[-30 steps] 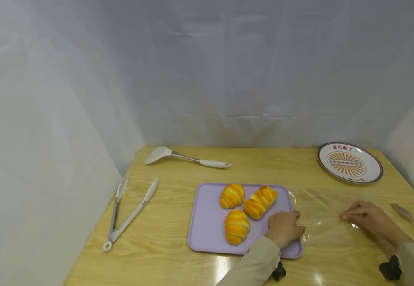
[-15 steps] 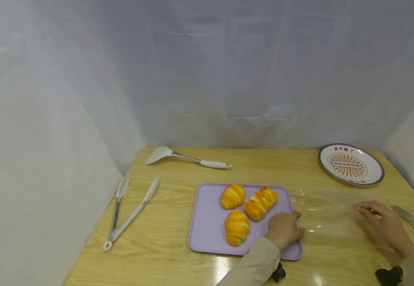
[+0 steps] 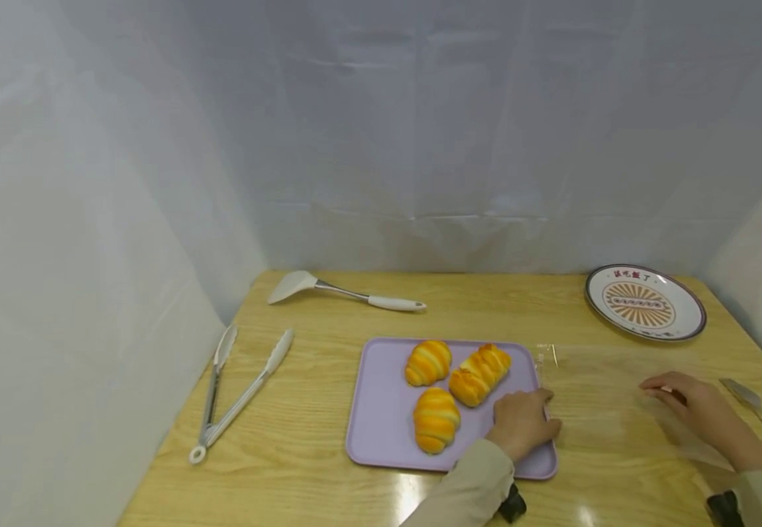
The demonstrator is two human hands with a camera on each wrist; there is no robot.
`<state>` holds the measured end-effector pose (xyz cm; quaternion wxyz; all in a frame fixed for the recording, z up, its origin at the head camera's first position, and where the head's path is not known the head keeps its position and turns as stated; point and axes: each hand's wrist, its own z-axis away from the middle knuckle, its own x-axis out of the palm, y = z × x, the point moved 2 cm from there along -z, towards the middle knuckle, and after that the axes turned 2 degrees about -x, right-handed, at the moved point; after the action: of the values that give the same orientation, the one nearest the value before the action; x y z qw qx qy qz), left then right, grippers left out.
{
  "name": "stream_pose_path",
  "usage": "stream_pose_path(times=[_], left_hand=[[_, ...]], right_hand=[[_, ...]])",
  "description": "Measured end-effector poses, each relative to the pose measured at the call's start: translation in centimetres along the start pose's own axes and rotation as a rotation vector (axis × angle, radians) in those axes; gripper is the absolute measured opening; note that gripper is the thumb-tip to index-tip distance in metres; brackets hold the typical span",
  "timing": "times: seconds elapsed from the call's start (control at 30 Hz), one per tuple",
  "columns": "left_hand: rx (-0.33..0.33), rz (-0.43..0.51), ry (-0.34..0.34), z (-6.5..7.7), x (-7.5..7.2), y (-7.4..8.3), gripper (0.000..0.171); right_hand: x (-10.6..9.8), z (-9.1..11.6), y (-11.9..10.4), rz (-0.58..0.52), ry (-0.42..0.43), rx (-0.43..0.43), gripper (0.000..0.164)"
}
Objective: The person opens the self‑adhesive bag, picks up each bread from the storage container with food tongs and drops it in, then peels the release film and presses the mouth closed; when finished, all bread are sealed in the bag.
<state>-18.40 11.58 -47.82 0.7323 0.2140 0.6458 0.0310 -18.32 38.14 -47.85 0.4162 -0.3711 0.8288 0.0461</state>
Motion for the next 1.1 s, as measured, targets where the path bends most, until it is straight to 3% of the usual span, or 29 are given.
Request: stream_pose_path(times=[0.07, 0.23, 0.37, 0.57, 0.73, 0.83, 0.93, 1.03, 1.1], left_hand=[[-0.003, 0.002, 0.009, 0.0, 0.0, 0.0, 0.042], [-0.004, 0.012, 0.019, -0.1, 0.0, 0.0, 0.042], [0.0, 0.022, 0.016, -0.1, 0.2, 0.0, 0.043], [0.004, 0.028, 0.022, -0.1, 0.3, 0.1, 0.042], [-0.006, 0.041, 0.009, -0.1, 0.3, 0.2, 0.041], [-0.007, 0.033, 0.016, -0.2, 0.4, 0.1, 0.041], [-0.008, 0.028, 0.018, -0.3, 0.4, 0.0, 0.042], [-0.009, 0.032, 0.008, -0.5, 0.5, -0.1, 0.042], [-0.007, 0.038, 0.0, -0.5, 0.5, -0.2, 0.042]], right_hand=[[-0.1, 0.0, -0.2, -0.021, -0.014, 0.035, 0.004], [-0.3, -0.1, -0.3, -0.045, -0.095, 0.13, 0.015], [-0.5, 0.1, -0.3, -0.074, -0.134, 0.155, 0.018], [-0.9, 0.5, 0.0, -0.187, -0.039, 0.216, 0.021], [-1.2, 0.7, -0.1, -0.173, 0.059, 0.302, 0.017], [-1.3, 0.9, -0.3, -0.179, 0.05, 0.385, 0.011], [-1.2, 1.1, -0.5, -0.194, -0.019, 0.447, 0.013], [-0.8, 1.2, -0.8, -0.203, -0.077, 0.442, 0.018], [-0.4, 1.2, -1.0, -0.232, -0.055, 0.373, 0.023]])
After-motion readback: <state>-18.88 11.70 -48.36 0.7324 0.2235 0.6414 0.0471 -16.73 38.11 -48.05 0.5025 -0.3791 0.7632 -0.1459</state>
